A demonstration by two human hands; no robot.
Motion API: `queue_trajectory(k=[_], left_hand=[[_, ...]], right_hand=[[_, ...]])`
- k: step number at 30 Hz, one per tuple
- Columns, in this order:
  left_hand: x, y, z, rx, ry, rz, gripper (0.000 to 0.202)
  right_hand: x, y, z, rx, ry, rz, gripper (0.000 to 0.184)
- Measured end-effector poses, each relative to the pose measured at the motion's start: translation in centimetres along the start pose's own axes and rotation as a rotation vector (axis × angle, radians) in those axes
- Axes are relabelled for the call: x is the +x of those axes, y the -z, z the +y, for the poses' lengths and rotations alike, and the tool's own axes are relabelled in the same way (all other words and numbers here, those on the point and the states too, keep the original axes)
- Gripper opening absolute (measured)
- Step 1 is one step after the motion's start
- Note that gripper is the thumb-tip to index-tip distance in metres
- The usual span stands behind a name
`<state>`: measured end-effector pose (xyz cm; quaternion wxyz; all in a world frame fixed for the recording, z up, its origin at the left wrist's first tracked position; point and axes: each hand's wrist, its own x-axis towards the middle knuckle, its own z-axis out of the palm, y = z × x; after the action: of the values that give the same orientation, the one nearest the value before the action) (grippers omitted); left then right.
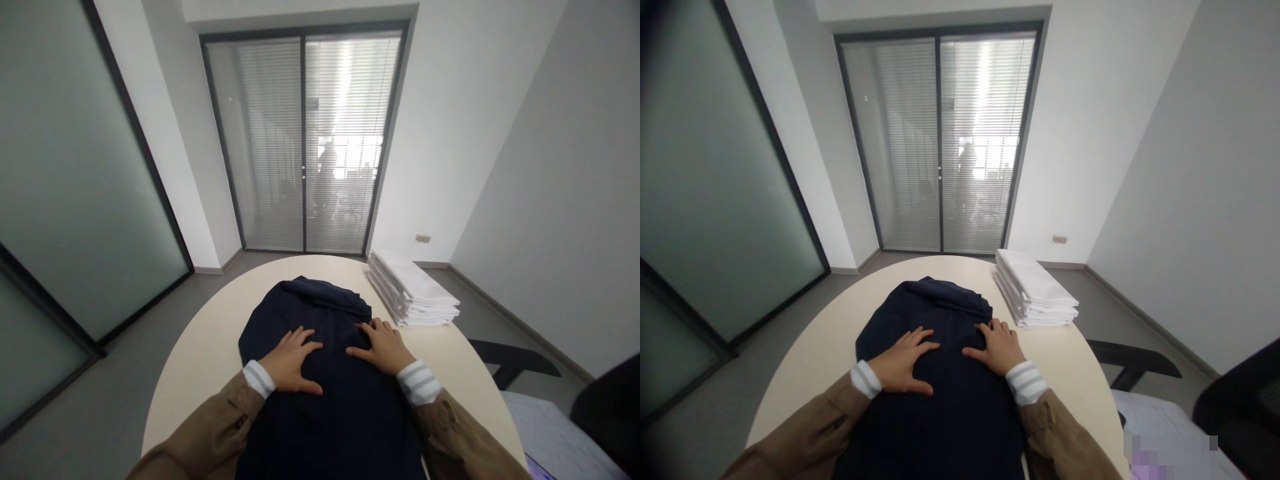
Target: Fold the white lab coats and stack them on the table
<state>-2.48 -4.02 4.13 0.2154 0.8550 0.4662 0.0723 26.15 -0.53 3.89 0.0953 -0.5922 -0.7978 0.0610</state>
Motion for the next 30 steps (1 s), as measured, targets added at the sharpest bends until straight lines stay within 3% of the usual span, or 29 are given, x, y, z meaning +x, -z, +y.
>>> queue_trajectory(k=[2, 5, 7, 10, 14, 18, 22, 24, 27, 29, 30], left_hand=[[0.1, -0.6, -0.1, 0.024, -0.004, 0.018, 0.089], [0.4, -0.9, -0.5, 0.058, -0.027, 0.069, 0.059], [0.7, -0.8, -0.8, 0.091, -0.03, 0.105, 0.045], [1.5, -0.7, -1.3, 0.12, -0.027, 0.132, 0.041], [2.4, -0.4, -2.3, 0.093, -0.007, 0.139, 0.042], [1.9, 0.5, -2.5, 0.034, -0.004, 0.109, 0.05], [-0.3, 1.2, -0.7, -0.103, -0.105, -0.055, 0.089], [-1.6, 0.8, 0.6, -0.114, -0.146, -0.157, 0.108], [-2.7, -0.7, 2.6, -0.058, -0.188, -0.181, 0.131], [-2.9, -1.5, 3.6, -0.036, -0.199, -0.154, 0.119], [-2.7, -1.7, 4.0, -0.025, -0.196, -0.121, 0.101]], right_hand=[[0.3, -0.4, 0.3, 0.002, 0.057, 0.043, 0.067], [0.7, -0.7, 0.6, 0.017, 0.129, 0.091, 0.056], [0.7, -0.7, 0.7, 0.06, 0.149, 0.095, 0.057], [0.6, -0.4, 1.0, 0.172, 0.226, 0.083, 0.067], [0.4, 0.0, 1.5, 0.31, 0.34, -0.048, 0.071], [0.3, -0.5, 1.7, 0.318, 0.278, -0.208, 0.075], [0.6, -1.2, 1.8, 0.348, 0.244, -0.168, 0.056], [0.8, -1.4, 1.9, 0.359, 0.235, -0.119, 0.042], [1.0, -1.7, 2.1, 0.361, 0.234, -0.046, 0.03], [1.1, -1.8, 2.3, 0.368, 0.236, -0.011, 0.029], [1.1, -1.8, 2.4, 0.377, 0.237, 0.005, 0.03]])
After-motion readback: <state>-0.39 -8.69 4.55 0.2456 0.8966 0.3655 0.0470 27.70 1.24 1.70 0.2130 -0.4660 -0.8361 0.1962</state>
